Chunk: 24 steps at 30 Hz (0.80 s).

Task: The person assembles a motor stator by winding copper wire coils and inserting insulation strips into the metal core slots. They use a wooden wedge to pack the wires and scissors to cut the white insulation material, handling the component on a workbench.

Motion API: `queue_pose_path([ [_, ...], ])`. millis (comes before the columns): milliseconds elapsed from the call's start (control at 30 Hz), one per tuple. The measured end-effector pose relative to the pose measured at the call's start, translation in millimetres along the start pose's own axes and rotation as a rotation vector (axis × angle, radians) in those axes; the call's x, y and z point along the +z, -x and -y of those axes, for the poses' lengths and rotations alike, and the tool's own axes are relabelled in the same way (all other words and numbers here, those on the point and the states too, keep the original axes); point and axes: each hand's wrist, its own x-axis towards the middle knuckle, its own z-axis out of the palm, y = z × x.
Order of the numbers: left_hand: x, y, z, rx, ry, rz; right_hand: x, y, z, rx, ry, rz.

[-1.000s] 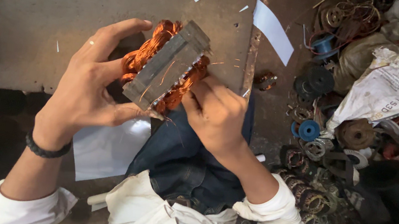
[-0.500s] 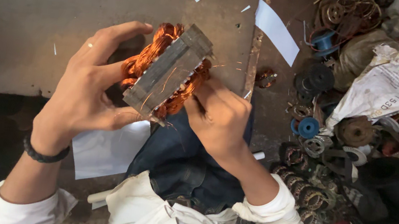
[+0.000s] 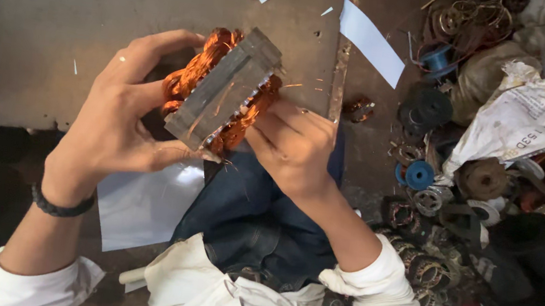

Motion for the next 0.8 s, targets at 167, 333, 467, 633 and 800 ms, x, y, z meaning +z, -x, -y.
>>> queue_pose_path([
  [167,1,2,1,-0.008,0.014,-0.002,-9,-3,-3,-0.197,0.199,-0.004],
  [333,2,2,0,0.025,0.007,-0.004,-11,-2,-7,-0.205,0.116,0.057],
  [467,1,1,-3,0.011,0.026,-0.006,-6,-3,-8,-0.094,0.018,0.044],
  [633,1,2,-3,-0.008,0.047,-0.004,-7,-3,-2,-0.06,0.072,-0.011],
  [800,1,-2,-4,-0.013,-0.044,0.009,0,-6,2,0.043,-0.01,-0.022],
])
